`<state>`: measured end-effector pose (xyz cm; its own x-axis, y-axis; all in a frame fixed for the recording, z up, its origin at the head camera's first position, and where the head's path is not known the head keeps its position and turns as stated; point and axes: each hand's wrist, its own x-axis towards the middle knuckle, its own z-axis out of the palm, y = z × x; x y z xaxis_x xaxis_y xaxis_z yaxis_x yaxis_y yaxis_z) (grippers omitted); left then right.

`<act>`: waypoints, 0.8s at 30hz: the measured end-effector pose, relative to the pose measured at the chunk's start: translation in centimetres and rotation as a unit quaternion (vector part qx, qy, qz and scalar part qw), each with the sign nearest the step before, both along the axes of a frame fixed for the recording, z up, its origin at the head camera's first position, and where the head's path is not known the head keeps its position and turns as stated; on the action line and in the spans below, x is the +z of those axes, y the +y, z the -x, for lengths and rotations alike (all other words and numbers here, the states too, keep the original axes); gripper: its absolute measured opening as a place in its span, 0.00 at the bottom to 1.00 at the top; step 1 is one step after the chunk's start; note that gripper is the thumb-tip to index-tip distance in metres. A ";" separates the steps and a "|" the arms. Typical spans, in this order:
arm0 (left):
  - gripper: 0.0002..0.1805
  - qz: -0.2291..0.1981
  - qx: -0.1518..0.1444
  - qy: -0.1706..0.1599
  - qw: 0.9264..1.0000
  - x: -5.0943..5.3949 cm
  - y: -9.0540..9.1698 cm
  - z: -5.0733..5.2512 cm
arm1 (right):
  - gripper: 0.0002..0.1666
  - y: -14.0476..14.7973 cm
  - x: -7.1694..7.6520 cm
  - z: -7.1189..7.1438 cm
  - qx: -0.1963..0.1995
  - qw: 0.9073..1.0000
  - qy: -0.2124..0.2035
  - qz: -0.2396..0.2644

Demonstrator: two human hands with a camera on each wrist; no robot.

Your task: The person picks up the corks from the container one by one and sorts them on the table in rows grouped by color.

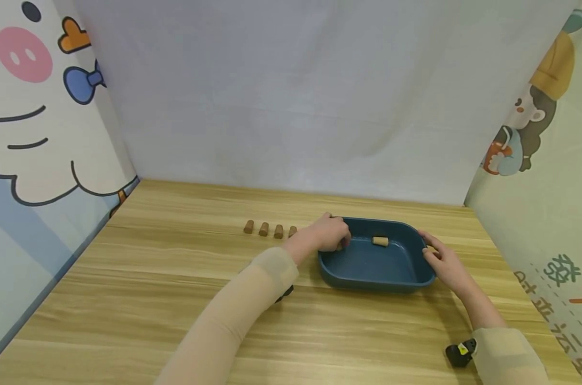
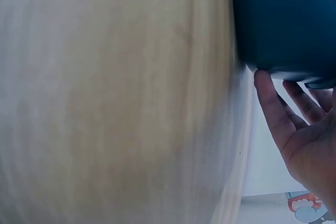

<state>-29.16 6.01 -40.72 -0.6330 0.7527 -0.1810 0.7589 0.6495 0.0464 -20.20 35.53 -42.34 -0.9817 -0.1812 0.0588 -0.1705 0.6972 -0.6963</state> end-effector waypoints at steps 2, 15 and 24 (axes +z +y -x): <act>0.11 0.005 0.003 0.000 1.000 0.1 0.1 0.0 | 0.30 0.1 0.0 0.0 -0.002 1.000 0.000 -0.002; 0.09 -0.013 -0.004 -0.009 1.000 -0.1 -0.2 0.1 | 0.30 -0.2 0.1 0.0 0.001 1.000 -0.004 0.011; 0.09 -0.101 -0.037 -0.013 0.994 -0.2 -1.0 0.3 | 0.29 -0.1 0.2 -0.1 0.002 1.000 0.010 0.008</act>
<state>-29.49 5.05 -40.91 -0.5712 0.8200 -0.0361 0.8015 0.5667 0.1907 -20.09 35.40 -42.18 -0.9794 -0.1850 0.0811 -0.1877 0.6849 -0.7041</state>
